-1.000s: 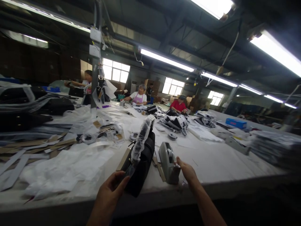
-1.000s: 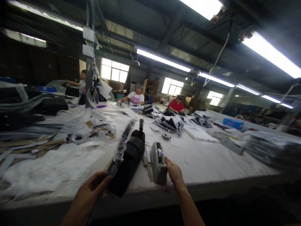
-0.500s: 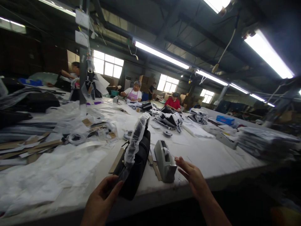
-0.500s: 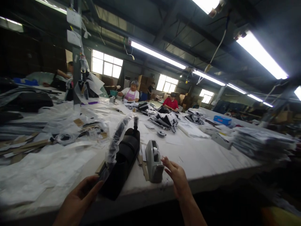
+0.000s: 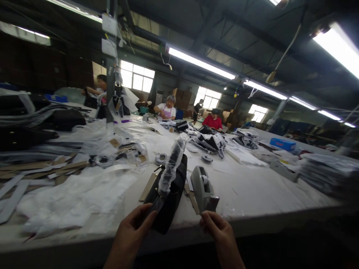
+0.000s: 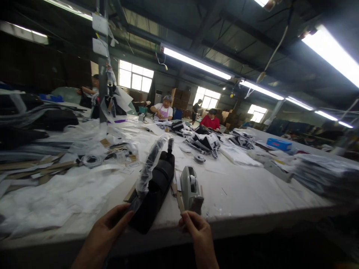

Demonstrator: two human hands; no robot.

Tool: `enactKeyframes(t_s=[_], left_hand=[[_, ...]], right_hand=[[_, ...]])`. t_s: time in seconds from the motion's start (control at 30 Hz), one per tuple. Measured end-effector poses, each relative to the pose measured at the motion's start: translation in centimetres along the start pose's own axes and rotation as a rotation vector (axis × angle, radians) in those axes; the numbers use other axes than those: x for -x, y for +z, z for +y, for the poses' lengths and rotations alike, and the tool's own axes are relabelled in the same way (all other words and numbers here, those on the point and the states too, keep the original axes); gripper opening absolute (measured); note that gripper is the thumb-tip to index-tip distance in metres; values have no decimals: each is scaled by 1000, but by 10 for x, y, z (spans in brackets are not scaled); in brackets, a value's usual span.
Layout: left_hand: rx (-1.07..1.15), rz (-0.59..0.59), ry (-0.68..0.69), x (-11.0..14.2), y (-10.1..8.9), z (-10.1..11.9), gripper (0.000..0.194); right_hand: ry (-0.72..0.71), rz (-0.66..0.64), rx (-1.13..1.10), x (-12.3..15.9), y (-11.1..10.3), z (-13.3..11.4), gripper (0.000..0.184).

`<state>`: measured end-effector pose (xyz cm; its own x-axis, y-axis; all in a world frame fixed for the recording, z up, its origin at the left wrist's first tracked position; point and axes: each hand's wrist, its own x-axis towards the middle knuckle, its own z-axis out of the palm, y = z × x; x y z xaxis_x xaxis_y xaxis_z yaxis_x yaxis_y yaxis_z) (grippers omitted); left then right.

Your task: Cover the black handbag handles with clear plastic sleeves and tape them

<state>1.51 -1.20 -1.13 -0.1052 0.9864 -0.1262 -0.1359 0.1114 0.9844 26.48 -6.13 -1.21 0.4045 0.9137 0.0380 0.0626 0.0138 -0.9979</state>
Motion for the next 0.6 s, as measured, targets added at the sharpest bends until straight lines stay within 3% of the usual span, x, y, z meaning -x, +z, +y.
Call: enactKeyframes(t_s=[0.13, 0.2, 0.3, 0.43, 0.53, 0.6], left_hand=[[-33, -57, 68, -2, -3, 0, 56], [-46, -75, 130, -2, -4, -1, 49], [-42, -101, 167, -1, -7, 0, 42], [-16, -138, 152, 3, -11, 6, 43], [48, -203, 49, 6, -12, 10, 49], [118, -246, -32, 7, -13, 10, 52]], right_hand=[[-93, -322, -42, 19, 59, -46, 33], [-84, -380, -68, 21, 87, -58, 36], [-26, -348, 6, 15, 117, -58, 43], [23, -257, 136, 6, 127, -48, 47], [55, -275, 129, 5, 121, -45, 47], [127, -335, 5, 6, 117, -42, 46]])
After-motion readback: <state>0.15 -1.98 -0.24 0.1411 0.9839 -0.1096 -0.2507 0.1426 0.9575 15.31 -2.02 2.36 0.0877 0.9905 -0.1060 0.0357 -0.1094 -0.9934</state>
